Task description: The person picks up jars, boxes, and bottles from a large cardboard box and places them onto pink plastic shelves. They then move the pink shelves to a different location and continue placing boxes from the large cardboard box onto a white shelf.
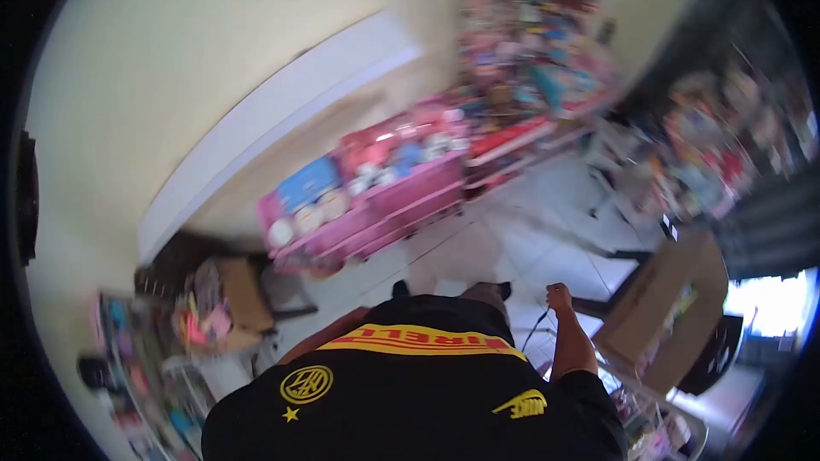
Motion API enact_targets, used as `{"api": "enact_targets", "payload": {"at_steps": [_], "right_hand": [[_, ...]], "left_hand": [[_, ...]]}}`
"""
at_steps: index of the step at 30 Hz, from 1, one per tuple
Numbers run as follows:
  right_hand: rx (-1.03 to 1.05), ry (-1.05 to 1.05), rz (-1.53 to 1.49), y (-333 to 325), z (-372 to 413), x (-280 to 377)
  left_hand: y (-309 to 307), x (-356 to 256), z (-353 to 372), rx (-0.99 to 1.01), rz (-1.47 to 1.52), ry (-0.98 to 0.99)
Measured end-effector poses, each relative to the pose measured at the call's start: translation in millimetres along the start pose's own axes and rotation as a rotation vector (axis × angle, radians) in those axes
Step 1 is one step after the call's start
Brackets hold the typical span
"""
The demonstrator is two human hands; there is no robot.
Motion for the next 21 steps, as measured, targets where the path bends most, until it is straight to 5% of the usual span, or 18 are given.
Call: {"api": "enact_targets", "payload": {"at_steps": [2,3,4,6,7,8,12,16,21], "right_hand": [[0.004,-0.033,0.123,81,-6,77],[0.104,-0.102,0.161,132,-7,113],[0.193,-0.170,0.188,179,-8,141],[0.435,-0.378,0.430,279,1,197],[0.535,-0.486,0.596,327,22,228],[0.630,-0.587,0.754,370,46,254],[0.860,-0.726,1.069,479,132,358],[0.509,-1.105,0.839,511,167,464],[0.248,-1.045,1.054,540,151,499]], "left_hand": [[-15,35,15,-0.138,0.084,-0.009],[-18,41,21,-0.060,-0.068,0.023],[-21,36,43,-0.054,0.116,0.131],[-37,43,54,-0.031,-0.135,0.073],[-50,11,96,-0.023,0.041,-0.111],[-67,-18,125,-0.108,0.046,-0.069],[-154,-137,242,-0.446,0.209,0.544],[-224,-199,325,-1.263,-0.533,0.535],[-257,-184,274,-1.160,-0.737,0.127]]}}
Point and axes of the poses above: each hand's wrist, its own z-axis away from the middle knuckle, its own y-axis out of the palm, x = y × z, the point moved 8 cm from there along -z, towards the middle knuckle, and after that the axes turned 15 degrees about x, right-handed, at the moved point
